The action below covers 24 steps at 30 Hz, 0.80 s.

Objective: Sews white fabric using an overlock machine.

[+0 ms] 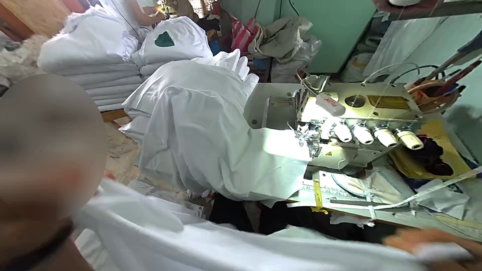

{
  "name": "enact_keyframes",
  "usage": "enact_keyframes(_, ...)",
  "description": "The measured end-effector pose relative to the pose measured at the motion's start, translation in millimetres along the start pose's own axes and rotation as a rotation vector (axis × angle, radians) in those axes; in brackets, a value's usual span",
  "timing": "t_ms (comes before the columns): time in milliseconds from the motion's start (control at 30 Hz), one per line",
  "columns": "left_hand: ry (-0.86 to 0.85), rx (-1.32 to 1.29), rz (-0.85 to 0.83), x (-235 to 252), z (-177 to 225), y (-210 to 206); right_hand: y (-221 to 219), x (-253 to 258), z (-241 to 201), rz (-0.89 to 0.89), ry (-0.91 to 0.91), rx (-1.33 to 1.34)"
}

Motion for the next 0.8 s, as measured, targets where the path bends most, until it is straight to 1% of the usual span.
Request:
enact_keyframes(33,-0.045,0.112,0.081,31.3,-5.5,12.4,-10.9,7.9,15.6,0.155,-0.059,0.028)
enact_keyframes(67,-0.078,0.298,0.153,67.8,-10.7,13.2,-21.4,19.9,30.6,0.350,-0.088,0.057)
enact_keyframes(100,-0.048,0.553,0.212,105.2,-13.6,1.9,-29.8,36.2,43.1,0.496,-0.106,0.072)
enact_keyframes(133,0.020,0.801,0.183,138.7,-16.7,-17.0,-36.9,54.6,53.5,0.589,-0.126,0.059)
enact_keyframes(167,0.095,0.931,0.095,166.1,-21.6,-44.4,-42.3,72.8,64.0,0.658,-0.141,0.038)
enact_keyframes(200,0.106,0.965,-0.007,184.6,-31.5,-75.5,-43.5,87.7,75.7,0.684,-0.144,-0.005)
enact_keyframes(233,0.052,0.946,-0.090,192.9,-39.0,-112.0,-42.0,99.4,87.0,0.679,-0.137,-0.089)
enact_keyframes(267,-0.033,0.886,-0.161,192.2,-42.3,-153.1,-39.5,107.3,97.4,0.647,-0.119,-0.184)
enact_keyframes(333,-0.177,0.686,-0.305,173.2,-52.8,-235.3,-37.6,113.1,113.8,0.624,-0.112,-0.354)
enact_keyframes(400,-0.167,0.517,-0.424,154.4,-64.0,-297.0,-37.4,107.9,124.4,0.639,-0.134,-0.373)
enact_keyframes(433,-0.145,0.460,-0.420,150.0,-68.3,-315.5,-37.1,101.2,128.5,0.637,-0.166,-0.309)
enact_keyframes(500,-0.099,0.420,-0.369,151.6,-70.9,-331.3,-37.8,81.3,136.4,0.591,-0.268,-0.197)
enact_keyframes(533,-0.094,0.422,-0.352,154.4,-70.7,-333.8,-39.0,68.8,139.7,0.548,-0.318,-0.197)
enact_keyframes(600,-0.121,0.447,-0.360,157.6,-68.2,-334.3,-44.0,46.3,145.6,0.463,-0.420,-0.231)
enact_keyframes(633,-0.164,0.457,-0.359,157.6,-66.0,-332.7,-48.2,38.3,148.0,0.446,-0.454,-0.217)
enact_keyframes(700,-0.278,0.481,-0.370,151.8,-54.8,-323.6,-59.3,26.4,149.0,0.461,-0.448,-0.140)
enact_keyframes(800,-0.470,0.522,-0.396,131.1,-17.3,-297.3,-68.1,16.9,141.6,0.426,-0.315,-0.106)
Point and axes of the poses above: each hand's wrist, its own x-axis towards the middle knuckle, its own y-axis out of the back of the hand, z = x × y, the point moved 2 cm from there along x, towards the middle knuckle, and after that the axes turned 10 degrees about x, right-handed, at the moved point
